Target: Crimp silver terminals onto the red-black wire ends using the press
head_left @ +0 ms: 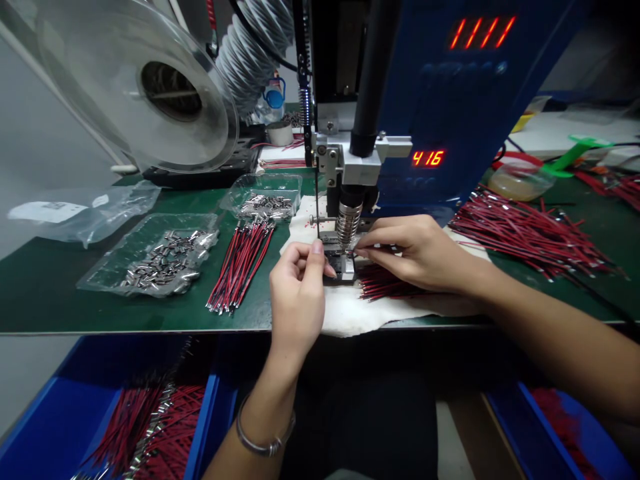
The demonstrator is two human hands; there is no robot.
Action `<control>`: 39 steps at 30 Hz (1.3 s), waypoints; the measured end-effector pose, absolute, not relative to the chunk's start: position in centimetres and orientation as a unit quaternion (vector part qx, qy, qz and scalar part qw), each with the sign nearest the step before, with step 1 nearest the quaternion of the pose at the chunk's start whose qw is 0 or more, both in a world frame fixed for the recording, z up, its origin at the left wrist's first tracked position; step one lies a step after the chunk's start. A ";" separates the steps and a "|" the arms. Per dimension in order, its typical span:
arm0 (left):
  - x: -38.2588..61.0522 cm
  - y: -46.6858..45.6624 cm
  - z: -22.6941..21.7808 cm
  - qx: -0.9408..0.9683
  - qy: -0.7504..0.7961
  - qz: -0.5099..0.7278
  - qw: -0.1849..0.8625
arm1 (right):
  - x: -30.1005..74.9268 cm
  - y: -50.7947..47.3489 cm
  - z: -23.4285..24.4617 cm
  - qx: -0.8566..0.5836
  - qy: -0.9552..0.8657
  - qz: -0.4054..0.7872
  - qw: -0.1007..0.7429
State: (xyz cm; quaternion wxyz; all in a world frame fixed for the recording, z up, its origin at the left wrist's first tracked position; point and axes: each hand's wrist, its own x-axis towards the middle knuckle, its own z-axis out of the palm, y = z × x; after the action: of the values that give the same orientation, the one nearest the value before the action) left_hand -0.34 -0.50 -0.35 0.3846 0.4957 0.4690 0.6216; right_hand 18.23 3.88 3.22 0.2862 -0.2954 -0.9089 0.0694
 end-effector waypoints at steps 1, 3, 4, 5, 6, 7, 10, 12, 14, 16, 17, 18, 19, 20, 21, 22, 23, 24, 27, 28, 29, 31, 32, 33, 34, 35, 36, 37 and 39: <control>-0.3 -0.5 -0.3 0.495 0.468 0.622 0.386 | 18.2 3.9 3.2 -0.296 -0.909 0.070 0.285; -0.3 -0.5 -0.4 0.493 0.469 0.620 0.389 | 18.2 3.9 3.2 -0.298 -0.909 0.071 0.284; -0.3 -0.5 -0.4 0.492 0.470 0.620 0.390 | 18.2 3.9 3.2 -0.298 -0.909 0.070 0.284; -0.3 -0.5 -0.4 0.492 0.472 0.619 0.391 | 18.2 3.9 3.2 -0.298 -0.908 0.070 0.284; -0.3 -0.6 -0.4 0.492 0.473 0.617 0.392 | 18.2 3.9 3.3 -0.299 -0.908 0.070 0.285; -0.3 -0.6 -0.4 0.492 0.474 0.616 0.392 | 18.2 3.9 3.3 -0.298 -0.908 0.071 0.286; -0.4 -0.6 -0.3 0.493 0.475 0.615 0.391 | 18.2 3.9 3.3 -0.297 -0.908 0.072 0.285; -0.4 -0.6 -0.3 0.495 0.473 0.616 0.390 | 18.2 3.9 3.4 -0.297 -0.908 0.069 0.286; -0.4 -0.6 -0.3 0.496 0.472 0.615 0.390 | 18.2 3.8 3.4 -0.296 -0.908 0.067 0.287; -0.4 -0.6 -0.4 0.496 0.474 0.615 0.389 | 18.2 3.8 3.3 -0.296 -0.908 0.068 0.288; -0.4 -0.6 -0.4 0.496 0.474 0.615 0.389 | 18.2 3.8 3.3 -0.296 -0.908 0.069 0.288; -0.4 -0.6 -0.4 0.497 0.474 0.615 0.388 | 18.2 3.8 3.3 -0.296 -0.908 0.069 0.288; -0.4 -0.6 -0.4 0.496 0.475 0.615 0.388 | 18.2 3.7 3.3 -0.296 -0.908 0.069 0.288; -0.4 -0.6 -0.4 0.497 0.475 0.615 0.387 | 18.2 3.7 3.3 -0.296 -0.908 0.068 0.288; -0.4 -0.7 -0.3 0.497 0.476 0.615 0.385 | 18.2 3.7 3.3 -0.296 -0.908 0.069 0.289; -0.4 -0.7 -0.3 0.496 0.478 0.615 0.384 | 18.2 3.7 3.3 -0.297 -0.907 0.069 0.289; -0.4 -0.7 -0.3 0.496 0.479 0.615 0.383 | 18.2 3.6 3.4 -0.298 -0.906 0.067 0.292; -0.4 -0.7 -0.3 0.495 0.479 0.616 0.383 | 18.1 3.6 3.4 -0.299 -0.905 0.066 0.296; -0.3 -0.6 -0.3 0.490 0.476 0.622 0.383 | 18.1 3.5 3.5 -0.289 -0.900 0.058 0.321; -0.3 -0.6 -0.3 0.488 0.477 0.623 0.383 | 18.1 3.5 3.5 -0.282 -0.899 0.057 0.330; -0.3 -0.6 -0.4 0.487 0.478 0.623 0.382 | 18.1 3.5 3.6 -0.277 -0.898 0.057 0.337; -0.3 -0.6 -0.4 0.487 0.480 0.623 0.381 | 18.1 3.4 3.5 -0.274 -0.897 0.056 0.343; -0.3 -0.6 -0.4 0.488 0.479 0.623 0.380 | 18.1 3.3 3.5 -0.277 -0.896 0.056 0.342; -0.3 -0.6 -0.4 0.489 0.478 0.623 0.379 | 18.1 3.3 3.5 -0.280 -0.895 0.054 0.342; -0.3 -0.6 -0.4 0.489 0.477 0.624 0.380 | 18.1 3.3 3.5 -0.284 -0.894 0.054 0.343; -0.3 -0.6 -0.4 0.489 0.476 0.624 0.381 | 18.1 3.3 3.5 -0.290 -0.891 0.054 0.344; -0.3 -0.6 -0.4 0.488 0.475 0.624 0.383 | 18.1 3.2 3.4 -0.296 -0.889 0.054 0.347; -0.3 -0.6 -0.4 0.487 0.475 0.623 0.385 | 18.1 3.2 3.4 -0.300 -0.886 0.053 0.349; -0.3 -0.6 -0.3 0.487 0.475 0.622 0.388 | 18.0 3.2 3.4 -0.305 -0.883 0.047 0.353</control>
State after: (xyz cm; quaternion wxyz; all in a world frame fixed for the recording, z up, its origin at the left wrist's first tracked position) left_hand -0.33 -0.64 -0.33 0.3877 0.4868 0.4749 0.6222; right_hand 18.05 3.19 3.39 0.3527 -0.3052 -0.8833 0.0472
